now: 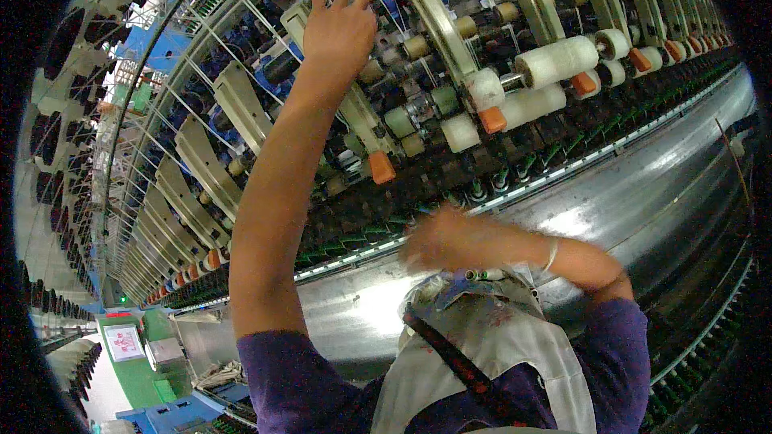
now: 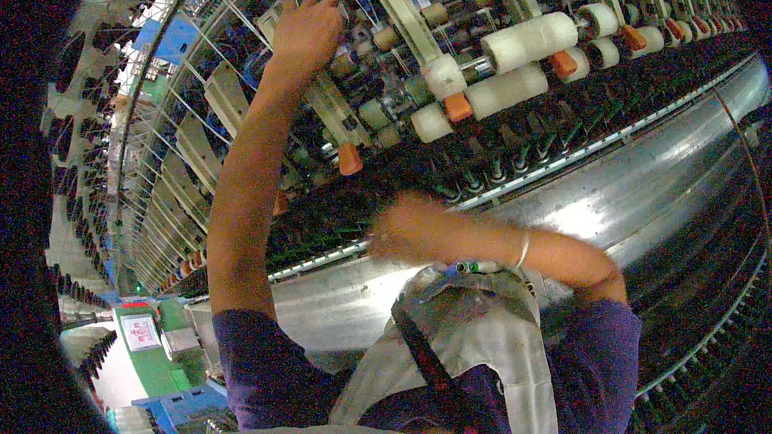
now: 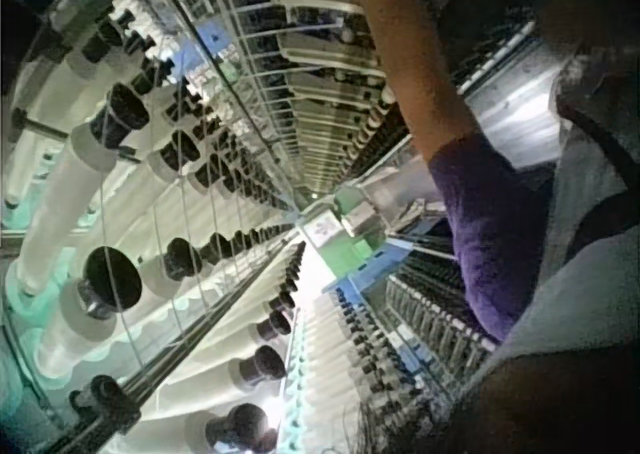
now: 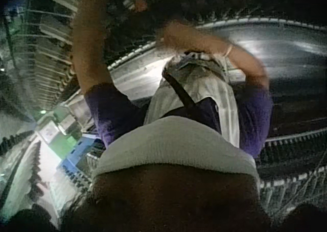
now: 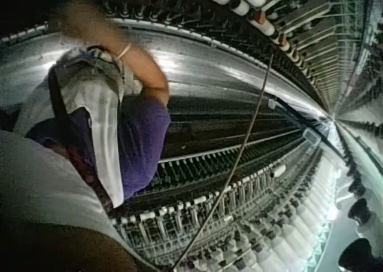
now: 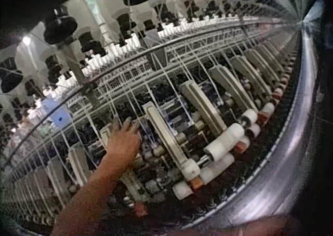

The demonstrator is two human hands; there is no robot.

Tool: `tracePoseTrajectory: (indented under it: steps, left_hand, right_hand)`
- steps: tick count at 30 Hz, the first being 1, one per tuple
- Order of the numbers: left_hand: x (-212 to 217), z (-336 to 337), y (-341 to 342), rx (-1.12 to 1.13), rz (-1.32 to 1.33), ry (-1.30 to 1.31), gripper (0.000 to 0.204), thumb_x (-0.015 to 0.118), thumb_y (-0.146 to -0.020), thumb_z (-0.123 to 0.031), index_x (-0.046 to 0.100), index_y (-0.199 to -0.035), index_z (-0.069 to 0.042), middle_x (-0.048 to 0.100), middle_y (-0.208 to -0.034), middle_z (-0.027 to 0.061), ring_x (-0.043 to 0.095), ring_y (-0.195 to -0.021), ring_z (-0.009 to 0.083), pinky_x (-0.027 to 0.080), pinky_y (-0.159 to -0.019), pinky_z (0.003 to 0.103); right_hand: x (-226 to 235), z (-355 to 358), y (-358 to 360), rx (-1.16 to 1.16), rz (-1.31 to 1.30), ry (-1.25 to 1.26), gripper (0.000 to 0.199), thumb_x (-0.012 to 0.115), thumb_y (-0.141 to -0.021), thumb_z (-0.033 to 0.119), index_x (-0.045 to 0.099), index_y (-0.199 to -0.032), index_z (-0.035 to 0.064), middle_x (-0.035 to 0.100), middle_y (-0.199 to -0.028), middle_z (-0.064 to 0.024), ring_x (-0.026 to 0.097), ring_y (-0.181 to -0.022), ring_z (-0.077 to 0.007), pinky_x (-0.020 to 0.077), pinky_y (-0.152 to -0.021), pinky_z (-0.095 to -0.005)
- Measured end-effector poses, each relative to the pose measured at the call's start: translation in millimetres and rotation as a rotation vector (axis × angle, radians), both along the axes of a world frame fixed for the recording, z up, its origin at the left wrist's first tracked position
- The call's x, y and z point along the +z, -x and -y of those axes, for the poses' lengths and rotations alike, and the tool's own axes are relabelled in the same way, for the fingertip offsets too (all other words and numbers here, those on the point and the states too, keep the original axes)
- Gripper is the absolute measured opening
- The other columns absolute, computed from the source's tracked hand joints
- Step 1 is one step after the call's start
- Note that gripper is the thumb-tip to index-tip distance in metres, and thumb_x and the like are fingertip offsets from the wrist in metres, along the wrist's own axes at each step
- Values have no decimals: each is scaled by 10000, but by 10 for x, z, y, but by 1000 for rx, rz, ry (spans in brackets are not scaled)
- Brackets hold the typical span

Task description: The person repairs a textile machine by threading yarn through multiple spindles and adjusting components. They use a green tool to assist with threading and handle yarn spools and machine parts with both hands.

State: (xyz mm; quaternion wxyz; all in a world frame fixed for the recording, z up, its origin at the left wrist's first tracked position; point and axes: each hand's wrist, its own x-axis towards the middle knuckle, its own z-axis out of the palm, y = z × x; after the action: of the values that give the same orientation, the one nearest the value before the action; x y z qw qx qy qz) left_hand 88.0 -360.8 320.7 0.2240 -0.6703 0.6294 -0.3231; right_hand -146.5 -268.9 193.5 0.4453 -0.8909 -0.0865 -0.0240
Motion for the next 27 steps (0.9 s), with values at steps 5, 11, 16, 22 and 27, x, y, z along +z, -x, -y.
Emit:
tracePoseTrajectory:
  steps: [5,11,16,22,27]
  left_hand:
    - [-92,-15,-91,-422,-768,216,290,537,-862,-189,649,-1125,-143,386,-1446,18,276,-1377,230,76,-1129,576]
    - [-52,9,30,4,3,127,364,455,-906,-233,579,-1240,-160,413,-1429,-15,270,-1380,209,51,-1132,555]
    - [239,-325,133,-49,-89,-65,274,606,-792,-176,692,-1051,-158,561,-1267,84,443,-1251,284,266,-1090,500]
    - [689,-403,-522,-299,-434,753,342,560,-762,-20,661,-1070,-132,637,-1120,101,611,-1021,271,458,-937,377]
    - [369,321,-879,-168,-1061,707,233,520,-926,-194,679,-935,-24,632,-804,159,602,-681,251,518,-586,394]
  right_hand:
    - [1499,1530,-1203,-866,1095,549,179,543,-871,128,648,-956,11,653,-861,-133,625,-590,-263,489,-554,-355]
    - [1869,1890,-2090,-1063,91,637,291,543,-930,223,625,-765,-3,576,-687,-152,510,-536,-211,481,-498,-349]
    - [1714,1934,-2084,-817,85,1561,307,534,-919,174,617,-643,68,519,-561,-103,449,-458,-186,441,-438,-318]
    - [1580,2016,-1970,-915,94,276,376,565,-901,189,569,-538,91,485,-541,-116,477,-484,-234,422,-474,-377]
    - [1675,1861,-1960,-781,29,825,317,531,-919,189,620,-672,12,572,-664,-132,516,-522,-259,444,-497,-401]
